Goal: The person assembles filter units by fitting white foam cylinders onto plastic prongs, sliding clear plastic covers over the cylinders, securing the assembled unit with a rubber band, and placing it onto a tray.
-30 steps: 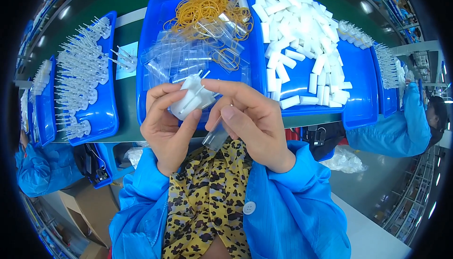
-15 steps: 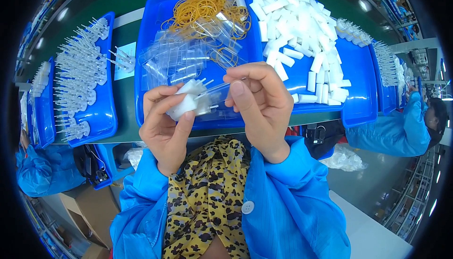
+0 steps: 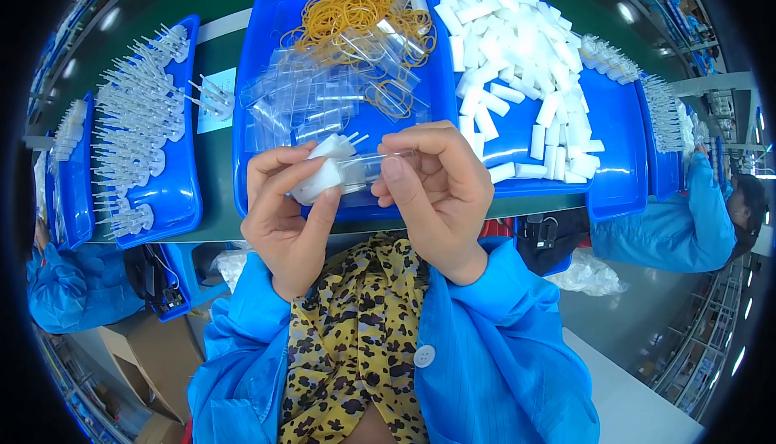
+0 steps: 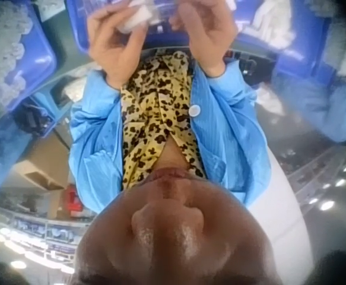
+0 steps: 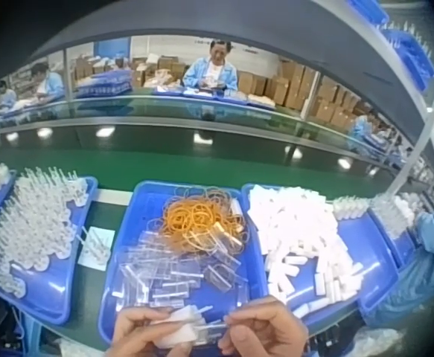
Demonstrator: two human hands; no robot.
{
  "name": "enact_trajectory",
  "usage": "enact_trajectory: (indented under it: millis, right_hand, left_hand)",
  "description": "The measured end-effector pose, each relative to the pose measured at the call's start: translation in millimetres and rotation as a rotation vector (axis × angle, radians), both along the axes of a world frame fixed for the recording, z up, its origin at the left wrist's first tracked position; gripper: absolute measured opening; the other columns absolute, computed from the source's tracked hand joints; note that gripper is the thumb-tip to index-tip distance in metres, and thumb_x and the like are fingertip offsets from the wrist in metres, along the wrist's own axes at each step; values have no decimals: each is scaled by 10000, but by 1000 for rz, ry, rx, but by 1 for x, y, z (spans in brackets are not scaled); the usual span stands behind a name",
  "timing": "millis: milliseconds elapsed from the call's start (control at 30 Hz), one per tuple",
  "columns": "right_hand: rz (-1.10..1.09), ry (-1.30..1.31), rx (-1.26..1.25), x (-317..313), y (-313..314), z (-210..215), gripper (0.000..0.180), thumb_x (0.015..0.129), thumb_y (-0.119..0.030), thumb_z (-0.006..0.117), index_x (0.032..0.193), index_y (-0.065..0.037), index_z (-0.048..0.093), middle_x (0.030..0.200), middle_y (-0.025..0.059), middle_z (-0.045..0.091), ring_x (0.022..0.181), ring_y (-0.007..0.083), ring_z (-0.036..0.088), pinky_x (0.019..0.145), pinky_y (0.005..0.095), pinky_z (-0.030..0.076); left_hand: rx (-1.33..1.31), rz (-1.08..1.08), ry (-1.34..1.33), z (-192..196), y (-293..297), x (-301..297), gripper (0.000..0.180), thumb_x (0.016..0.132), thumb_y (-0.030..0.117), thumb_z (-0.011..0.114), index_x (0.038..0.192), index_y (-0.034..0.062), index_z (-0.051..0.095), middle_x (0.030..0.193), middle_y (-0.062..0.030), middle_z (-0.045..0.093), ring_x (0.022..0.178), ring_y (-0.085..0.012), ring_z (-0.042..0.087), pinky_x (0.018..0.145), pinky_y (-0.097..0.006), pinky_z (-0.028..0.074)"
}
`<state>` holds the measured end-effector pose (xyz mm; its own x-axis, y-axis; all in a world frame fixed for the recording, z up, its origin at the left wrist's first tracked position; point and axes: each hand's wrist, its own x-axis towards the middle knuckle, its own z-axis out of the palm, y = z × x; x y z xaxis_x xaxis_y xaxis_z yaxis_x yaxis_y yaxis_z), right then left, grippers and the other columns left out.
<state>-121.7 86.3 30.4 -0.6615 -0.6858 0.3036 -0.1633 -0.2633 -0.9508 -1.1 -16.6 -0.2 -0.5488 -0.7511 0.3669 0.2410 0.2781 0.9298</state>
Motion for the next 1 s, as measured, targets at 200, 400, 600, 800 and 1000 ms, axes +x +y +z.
enact_trajectory:
  millis: [200, 400, 600, 800, 1000]
  right_hand:
    - [39, -155, 0, -2, 2, 2, 131, 918, -4, 563, 1039, 47, 561, 980, 102, 564, 717, 107, 631, 590, 218, 539]
    - [-21, 74, 30, 0, 0, -2, 158, 889, 33, 587, 1044, 57, 568, 988, 119, 557, 725, 131, 646, 617, 226, 546]
    - [-43, 178, 11, 2, 1, -1, 182, 876, 51, 594, 1055, 64, 572, 997, 128, 548, 731, 142, 650, 644, 234, 548]
    - [31, 234, 39, -6, 2, -1, 191, 872, 53, 597, 1061, 62, 576, 1002, 121, 550, 726, 122, 635, 613, 223, 533]
    - [-70, 220, 152, -6, -1, -2, 290, 876, 45, 596, 1164, 51, 562, 1065, 115, 528, 746, 103, 619, 636, 223, 531]
  left_hand:
    - [-42, 18, -17, 0, -1, 0, 293, 736, -44, 728, 1018, 28, 699, 1102, -103, 535, 1039, -229, 573, 798, -309, 509]
    - [-18, -4, -15, 1, -1, 1, 276, 738, -42, 720, 1004, 27, 693, 1090, -110, 539, 975, -218, 584, 794, -303, 499]
    - [-109, -35, -48, 1, -3, 3, 247, 740, -27, 711, 981, 20, 686, 1058, -113, 550, 943, -210, 585, 746, -297, 495]
    - [-173, -45, -62, 4, -3, 5, 244, 732, -29, 707, 970, 23, 687, 1075, -121, 542, 957, -228, 584, 779, -304, 497]
    - [-164, -27, -38, -1, 2, 2, 340, 731, -26, 709, 1061, 15, 640, 1122, -140, 533, 1056, -285, 573, 850, -342, 491]
